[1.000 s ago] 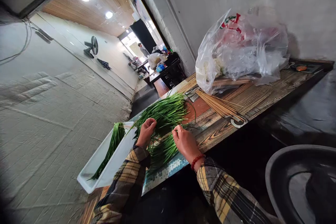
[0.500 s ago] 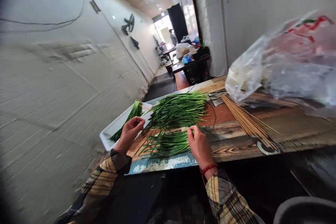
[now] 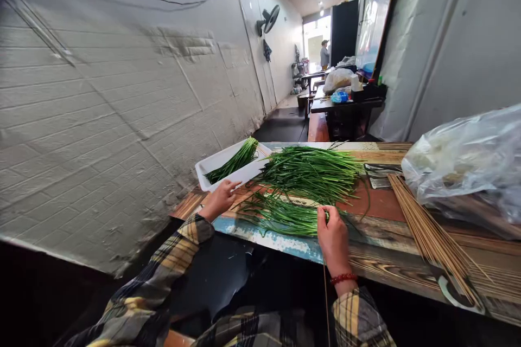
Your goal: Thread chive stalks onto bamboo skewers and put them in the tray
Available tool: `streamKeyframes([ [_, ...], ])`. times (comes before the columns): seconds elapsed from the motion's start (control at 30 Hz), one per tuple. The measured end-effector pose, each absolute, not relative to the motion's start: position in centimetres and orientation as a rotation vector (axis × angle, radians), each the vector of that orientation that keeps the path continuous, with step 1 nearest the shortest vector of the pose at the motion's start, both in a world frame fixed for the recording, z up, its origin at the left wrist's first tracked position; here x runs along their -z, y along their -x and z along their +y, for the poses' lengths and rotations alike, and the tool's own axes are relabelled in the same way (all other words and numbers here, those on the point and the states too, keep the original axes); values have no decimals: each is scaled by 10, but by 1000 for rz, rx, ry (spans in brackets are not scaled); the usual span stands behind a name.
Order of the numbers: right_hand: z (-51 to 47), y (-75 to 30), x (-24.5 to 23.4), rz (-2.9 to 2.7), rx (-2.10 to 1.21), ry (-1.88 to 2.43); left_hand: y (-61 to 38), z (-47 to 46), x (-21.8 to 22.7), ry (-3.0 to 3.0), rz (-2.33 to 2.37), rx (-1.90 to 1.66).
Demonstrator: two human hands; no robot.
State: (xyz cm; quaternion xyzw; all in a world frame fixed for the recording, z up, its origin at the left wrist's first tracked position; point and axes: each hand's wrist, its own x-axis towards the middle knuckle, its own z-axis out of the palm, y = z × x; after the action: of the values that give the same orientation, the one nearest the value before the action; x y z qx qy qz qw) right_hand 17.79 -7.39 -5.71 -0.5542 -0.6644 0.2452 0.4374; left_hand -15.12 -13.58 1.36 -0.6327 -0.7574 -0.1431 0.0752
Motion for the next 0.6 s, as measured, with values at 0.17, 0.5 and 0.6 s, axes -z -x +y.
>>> streamKeyframes([
  [0.17, -74, -178, 54, -1669, -619, 1396, 126, -83, 4, 2026, -2332, 368],
  [0.5, -75, -176, 52, -1668, -539, 1360, 130, -45, 19, 2020, -2346, 534],
  [0.6, -74, -175, 53, -1672, -537, 1351, 136, -52, 10, 2029, -2310, 699],
])
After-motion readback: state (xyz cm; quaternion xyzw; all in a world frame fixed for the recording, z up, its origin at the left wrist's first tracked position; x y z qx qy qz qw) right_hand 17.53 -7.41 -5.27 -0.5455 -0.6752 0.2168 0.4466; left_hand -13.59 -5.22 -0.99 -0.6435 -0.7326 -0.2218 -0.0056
